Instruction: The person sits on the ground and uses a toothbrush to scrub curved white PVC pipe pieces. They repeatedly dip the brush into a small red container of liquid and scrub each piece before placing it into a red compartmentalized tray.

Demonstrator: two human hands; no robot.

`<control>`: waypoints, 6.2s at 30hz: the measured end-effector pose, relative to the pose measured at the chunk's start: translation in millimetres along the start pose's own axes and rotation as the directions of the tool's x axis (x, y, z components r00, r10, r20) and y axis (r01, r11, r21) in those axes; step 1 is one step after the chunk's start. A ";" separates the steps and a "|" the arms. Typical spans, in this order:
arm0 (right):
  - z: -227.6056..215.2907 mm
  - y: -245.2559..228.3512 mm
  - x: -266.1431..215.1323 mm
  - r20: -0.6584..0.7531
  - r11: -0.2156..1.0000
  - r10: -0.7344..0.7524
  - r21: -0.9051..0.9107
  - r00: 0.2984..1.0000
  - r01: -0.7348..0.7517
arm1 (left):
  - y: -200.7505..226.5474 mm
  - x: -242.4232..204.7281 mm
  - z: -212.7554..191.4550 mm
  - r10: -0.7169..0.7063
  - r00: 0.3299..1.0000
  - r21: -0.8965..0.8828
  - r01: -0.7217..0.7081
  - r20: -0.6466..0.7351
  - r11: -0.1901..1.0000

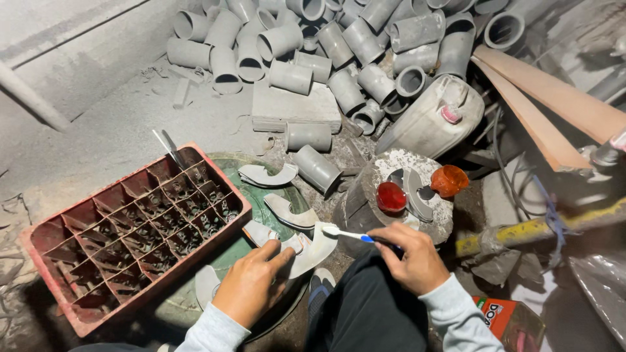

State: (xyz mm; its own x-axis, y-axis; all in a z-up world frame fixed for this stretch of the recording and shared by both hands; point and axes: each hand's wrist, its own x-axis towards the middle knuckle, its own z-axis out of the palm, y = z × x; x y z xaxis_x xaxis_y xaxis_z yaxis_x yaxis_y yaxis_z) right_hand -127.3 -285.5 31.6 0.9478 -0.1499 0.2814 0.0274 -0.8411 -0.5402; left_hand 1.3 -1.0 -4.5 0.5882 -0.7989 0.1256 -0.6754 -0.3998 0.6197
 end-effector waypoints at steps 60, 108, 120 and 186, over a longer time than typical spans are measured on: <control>60.7 63.2 118.3 -0.118 0.649 0.529 0.695 0.840 -0.311 | -119.1 69.5 -146.8 -0.239 0.964 0.256 0.261 -0.114 0.931; 104.9 62.1 150.5 0.138 0.867 0.297 0.375 0.945 -0.328 | -408.9 282.7 -13.8 -0.868 0.454 0.954 0.110 0.202 0.280; 108.5 60.0 153.4 0.150 0.865 0.310 0.365 0.939 -0.344 | -395.3 295.1 -28.7 -0.888 0.377 0.919 0.185 0.262 0.349; 86.5 72.2 88.5 -0.188 0.903 0.267 0.391 0.945 -0.177 | -165.9 -69.2 83.1 -0.065 0.925 0.380 -0.089 0.374 0.921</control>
State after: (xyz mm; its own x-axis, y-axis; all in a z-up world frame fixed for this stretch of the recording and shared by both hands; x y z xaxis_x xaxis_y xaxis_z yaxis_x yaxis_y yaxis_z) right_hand -13.9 -314.6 -51.1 0.8434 -0.4640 0.2710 -0.0194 -0.5302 -0.8476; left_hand 35.7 83.3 -180.4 0.4220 -0.8810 -0.2138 -0.8430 -0.4681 0.2649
